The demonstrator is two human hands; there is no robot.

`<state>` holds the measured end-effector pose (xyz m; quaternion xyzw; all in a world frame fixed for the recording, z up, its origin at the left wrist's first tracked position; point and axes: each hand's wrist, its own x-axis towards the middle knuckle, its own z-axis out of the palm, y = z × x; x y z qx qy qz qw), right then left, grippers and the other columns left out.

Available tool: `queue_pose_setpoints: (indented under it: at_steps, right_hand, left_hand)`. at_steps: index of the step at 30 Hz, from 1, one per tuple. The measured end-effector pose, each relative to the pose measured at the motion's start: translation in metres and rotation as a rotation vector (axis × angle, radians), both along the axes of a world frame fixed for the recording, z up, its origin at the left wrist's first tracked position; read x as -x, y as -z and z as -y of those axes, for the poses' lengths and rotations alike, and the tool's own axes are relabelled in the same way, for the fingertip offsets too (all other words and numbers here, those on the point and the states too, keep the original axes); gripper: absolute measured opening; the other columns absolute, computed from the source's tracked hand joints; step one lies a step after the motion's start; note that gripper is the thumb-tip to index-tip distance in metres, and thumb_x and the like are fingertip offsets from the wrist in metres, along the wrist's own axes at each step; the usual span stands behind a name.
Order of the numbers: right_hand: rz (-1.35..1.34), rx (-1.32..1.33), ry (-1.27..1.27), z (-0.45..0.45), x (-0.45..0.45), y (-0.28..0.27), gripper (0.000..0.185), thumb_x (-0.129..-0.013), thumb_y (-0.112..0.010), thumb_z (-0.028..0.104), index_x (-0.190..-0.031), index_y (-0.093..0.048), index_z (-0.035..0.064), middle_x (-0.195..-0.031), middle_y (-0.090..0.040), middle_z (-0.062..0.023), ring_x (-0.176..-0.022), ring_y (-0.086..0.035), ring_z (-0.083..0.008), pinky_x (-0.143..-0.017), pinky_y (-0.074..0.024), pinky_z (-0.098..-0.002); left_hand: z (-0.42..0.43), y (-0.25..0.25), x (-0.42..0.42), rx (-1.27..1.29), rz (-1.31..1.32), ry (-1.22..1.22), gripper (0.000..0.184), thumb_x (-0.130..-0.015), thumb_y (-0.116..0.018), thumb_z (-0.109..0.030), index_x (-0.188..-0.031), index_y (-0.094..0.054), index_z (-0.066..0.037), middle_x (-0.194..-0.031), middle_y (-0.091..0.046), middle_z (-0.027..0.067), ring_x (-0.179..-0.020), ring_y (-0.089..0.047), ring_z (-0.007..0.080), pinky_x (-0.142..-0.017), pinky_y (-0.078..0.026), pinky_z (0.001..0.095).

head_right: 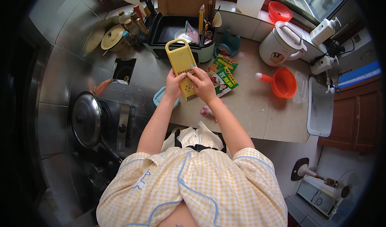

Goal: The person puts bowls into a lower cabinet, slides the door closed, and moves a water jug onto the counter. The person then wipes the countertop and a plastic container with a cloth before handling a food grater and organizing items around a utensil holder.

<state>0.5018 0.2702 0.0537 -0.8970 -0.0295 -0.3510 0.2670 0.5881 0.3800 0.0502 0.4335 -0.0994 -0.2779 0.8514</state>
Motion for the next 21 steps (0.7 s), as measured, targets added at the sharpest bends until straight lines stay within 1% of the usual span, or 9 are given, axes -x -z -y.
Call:
queue_pose_setpoints:
  at_steps: [1,3,4,5,7,8,17,20,21]
  right_hand:
    - [0.000,-0.001,0.000,-0.004,-0.001,0.000,0.036,-0.071,-0.055,-0.003,-0.106,-0.055,0.0031,-0.113,-0.051,-0.0119,-0.104,-0.051,-0.0271,-0.088,-0.0419,-0.0344]
    - [0.080,-0.909,0.178,-0.014,-0.008,0.001,0.034,-0.076,-0.053,-0.004,-0.109,-0.051,0.0007,-0.114,-0.048,-0.0112,-0.104,-0.050,-0.0223,-0.086,-0.0422,-0.0287]
    - [0.052,-1.173,0.111,-0.009,-0.012,0.012,0.028,-0.082,-0.051,0.003,-0.110,-0.048,-0.0003,-0.107,-0.052,-0.0092,-0.098,-0.051,-0.0146,-0.080,-0.0429,-0.0243]
    - [0.052,-1.173,0.108,-0.002,-0.010,0.017,0.028,-0.082,-0.051,0.003,-0.110,-0.048,-0.0003,-0.107,-0.052,-0.0092,-0.098,-0.051,-0.0146,-0.080,-0.0429,-0.0243]
    - [-0.379,-1.470,-0.131,0.011,-0.009,0.018,0.026,-0.085,-0.050,0.009,-0.109,-0.050,-0.0010,-0.097,-0.057,-0.0077,-0.084,-0.055,-0.0105,-0.073,-0.0436,-0.0227]
    - [-0.356,-1.467,-0.129,0.010,-0.009,0.020,0.024,-0.086,-0.049,0.012,-0.107,-0.051,-0.0014,-0.089,-0.059,-0.0039,-0.079,-0.054,-0.0077,-0.069,-0.0435,-0.0219]
    - [-0.252,-1.402,-0.156,0.006,-0.045,0.000,0.027,-0.084,-0.054,0.012,-0.107,-0.054,-0.0025,-0.094,-0.059,-0.0037,-0.080,-0.055,-0.0086,-0.070,-0.0435,-0.0211]
    - [-0.240,-1.379,-0.183,0.007,-0.062,-0.014,0.026,-0.084,-0.054,0.012,-0.107,-0.055,-0.0019,-0.095,-0.059,-0.0032,-0.080,-0.055,-0.0085,-0.069,-0.0435,-0.0212]
    - [-0.261,-1.348,-0.161,0.009,-0.068,-0.019,0.024,-0.083,-0.054,0.011,-0.104,-0.057,-0.0004,-0.093,-0.060,-0.0035,-0.079,-0.055,-0.0085,-0.068,-0.0436,-0.0215]
  left_hand:
    - [0.000,-0.001,0.000,0.023,-0.014,0.027,0.030,-0.077,-0.052,0.005,-0.105,-0.044,-0.002,-0.098,-0.055,0.0069,-0.086,-0.056,0.0150,-0.078,-0.046,0.0279]
    - [0.000,-0.001,0.000,-0.004,-0.002,0.050,0.031,-0.077,-0.052,0.004,-0.106,-0.044,-0.002,-0.099,-0.055,0.0070,-0.086,-0.056,0.0150,-0.078,-0.046,0.0281]
    - [0.000,-0.001,0.000,-0.030,0.008,0.072,0.031,-0.077,-0.052,0.003,-0.107,-0.044,-0.002,-0.099,-0.055,0.0070,-0.087,-0.056,0.0149,-0.079,-0.046,0.0282]
    - [-0.001,0.000,0.000,-0.030,0.010,0.070,0.031,-0.077,-0.052,0.003,-0.107,-0.044,-0.002,-0.099,-0.055,0.0070,-0.087,-0.056,0.0149,-0.079,-0.046,0.0282]
    - [-0.002,0.001,0.000,-0.096,0.018,0.072,0.030,-0.078,-0.053,0.003,-0.106,-0.044,-0.002,-0.098,-0.055,0.0068,-0.088,-0.055,0.0148,-0.078,-0.045,0.0279]
    - [-0.002,0.001,0.000,-0.090,0.024,0.068,0.030,-0.078,-0.053,0.003,-0.106,-0.044,-0.002,-0.098,-0.055,0.0068,-0.088,-0.055,0.0148,-0.078,-0.045,0.0279]
    - [-0.008,-0.024,-0.015,-0.104,0.019,0.009,0.028,-0.081,-0.053,-0.005,-0.107,-0.046,-0.003,-0.099,-0.055,0.0053,-0.089,-0.054,0.0128,-0.078,-0.044,0.0269]
    - [-0.017,-0.038,-0.037,-0.469,0.259,-0.018,0.028,-0.079,-0.057,-0.008,-0.106,-0.050,-0.002,-0.098,-0.057,0.0060,-0.087,-0.056,0.0138,-0.074,-0.045,0.0262]
    - [-0.019,-0.046,-0.043,-0.469,0.265,-0.023,0.028,-0.079,-0.057,-0.008,-0.106,-0.050,-0.002,-0.098,-0.057,0.0060,-0.087,-0.056,0.0138,-0.074,-0.045,0.0262]
